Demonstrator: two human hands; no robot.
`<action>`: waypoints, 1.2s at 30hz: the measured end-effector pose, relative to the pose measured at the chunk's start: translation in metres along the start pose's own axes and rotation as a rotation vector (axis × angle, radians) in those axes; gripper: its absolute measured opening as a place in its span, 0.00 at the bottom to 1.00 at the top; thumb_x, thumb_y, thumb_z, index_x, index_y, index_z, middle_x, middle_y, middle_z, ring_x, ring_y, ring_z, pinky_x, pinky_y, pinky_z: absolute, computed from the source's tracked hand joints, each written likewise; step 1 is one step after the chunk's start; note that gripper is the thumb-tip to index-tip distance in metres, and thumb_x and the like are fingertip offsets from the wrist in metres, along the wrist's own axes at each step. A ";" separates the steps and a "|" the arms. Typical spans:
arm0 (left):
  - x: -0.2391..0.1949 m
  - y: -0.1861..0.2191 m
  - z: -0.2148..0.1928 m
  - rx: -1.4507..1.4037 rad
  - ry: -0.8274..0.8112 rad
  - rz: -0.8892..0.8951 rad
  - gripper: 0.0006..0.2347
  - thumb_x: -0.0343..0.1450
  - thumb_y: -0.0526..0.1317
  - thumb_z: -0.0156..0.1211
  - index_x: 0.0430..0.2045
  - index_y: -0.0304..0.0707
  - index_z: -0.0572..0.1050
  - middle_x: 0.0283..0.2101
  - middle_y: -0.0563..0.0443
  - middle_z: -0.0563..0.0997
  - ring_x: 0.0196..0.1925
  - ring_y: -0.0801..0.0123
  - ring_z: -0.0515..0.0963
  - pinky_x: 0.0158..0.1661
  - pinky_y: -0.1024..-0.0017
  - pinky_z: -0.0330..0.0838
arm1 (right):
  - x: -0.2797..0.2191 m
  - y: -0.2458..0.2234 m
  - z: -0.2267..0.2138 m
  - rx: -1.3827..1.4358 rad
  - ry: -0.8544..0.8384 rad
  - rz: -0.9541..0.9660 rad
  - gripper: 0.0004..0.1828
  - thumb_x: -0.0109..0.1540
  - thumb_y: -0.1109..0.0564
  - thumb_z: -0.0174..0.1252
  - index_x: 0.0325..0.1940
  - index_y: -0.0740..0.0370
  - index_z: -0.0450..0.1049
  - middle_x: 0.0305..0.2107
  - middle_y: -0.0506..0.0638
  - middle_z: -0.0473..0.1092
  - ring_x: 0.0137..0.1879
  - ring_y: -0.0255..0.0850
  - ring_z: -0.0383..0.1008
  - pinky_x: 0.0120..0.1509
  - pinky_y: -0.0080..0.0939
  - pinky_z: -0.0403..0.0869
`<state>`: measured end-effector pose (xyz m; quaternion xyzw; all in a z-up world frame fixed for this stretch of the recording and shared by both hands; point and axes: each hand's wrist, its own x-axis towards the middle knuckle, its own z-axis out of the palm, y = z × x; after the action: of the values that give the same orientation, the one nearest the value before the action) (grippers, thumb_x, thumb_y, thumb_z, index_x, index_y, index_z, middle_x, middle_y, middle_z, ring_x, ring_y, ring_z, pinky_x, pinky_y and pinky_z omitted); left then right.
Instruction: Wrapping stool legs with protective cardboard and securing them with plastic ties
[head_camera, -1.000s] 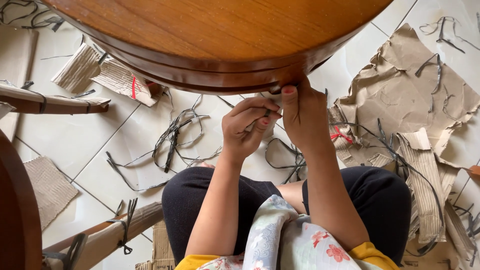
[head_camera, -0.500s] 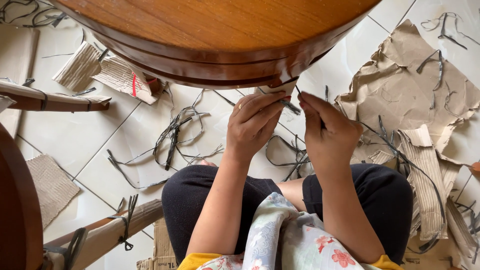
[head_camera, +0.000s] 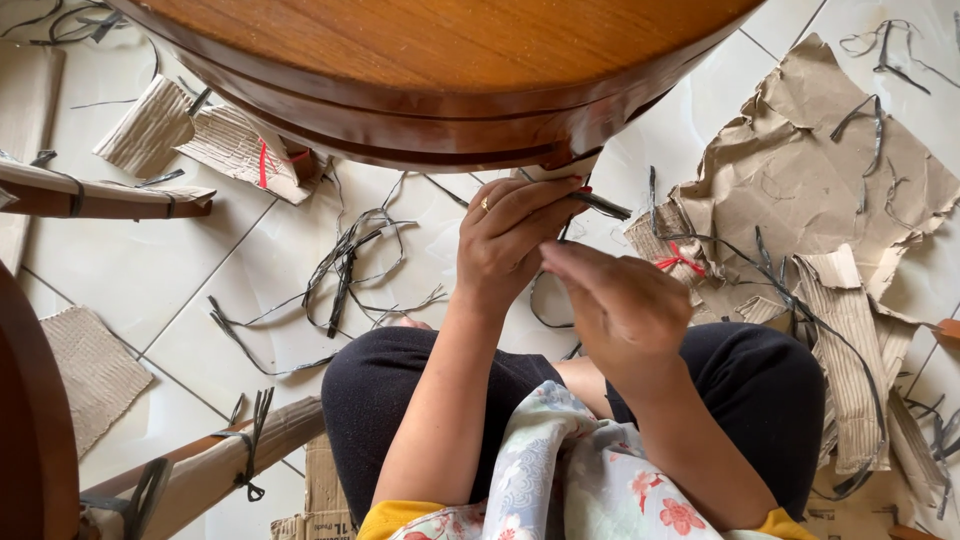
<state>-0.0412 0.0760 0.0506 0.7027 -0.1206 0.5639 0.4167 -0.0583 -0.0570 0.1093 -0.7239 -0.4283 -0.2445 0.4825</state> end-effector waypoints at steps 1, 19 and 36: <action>0.000 0.000 -0.001 0.000 0.001 -0.001 0.03 0.73 0.35 0.64 0.34 0.42 0.84 0.43 0.55 0.85 0.37 0.66 0.83 0.46 0.69 0.78 | 0.002 0.003 -0.007 0.000 -0.002 0.000 0.08 0.63 0.70 0.61 0.45 0.73 0.81 0.40 0.69 0.79 0.30 0.45 0.82 0.37 0.38 0.80; 0.006 0.001 -0.019 0.135 -0.201 -0.131 0.02 0.69 0.36 0.66 0.30 0.43 0.78 0.38 0.62 0.85 0.41 0.72 0.84 0.53 0.68 0.73 | 0.021 0.022 -0.011 -0.108 -0.110 0.176 0.12 0.58 0.82 0.65 0.39 0.74 0.78 0.40 0.58 0.77 0.42 0.44 0.76 0.48 0.39 0.75; 0.010 -0.006 -0.026 0.080 -0.069 -0.143 0.02 0.75 0.37 0.60 0.34 0.43 0.77 0.33 0.58 0.82 0.35 0.59 0.82 0.45 0.62 0.77 | 0.032 0.031 0.015 -0.131 -0.070 -0.295 0.08 0.64 0.79 0.63 0.39 0.73 0.82 0.30 0.58 0.74 0.31 0.48 0.75 0.35 0.44 0.77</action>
<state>-0.0519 0.1014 0.0573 0.7447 -0.0616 0.5126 0.4230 -0.0161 -0.0361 0.1128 -0.6911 -0.5298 -0.3146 0.3778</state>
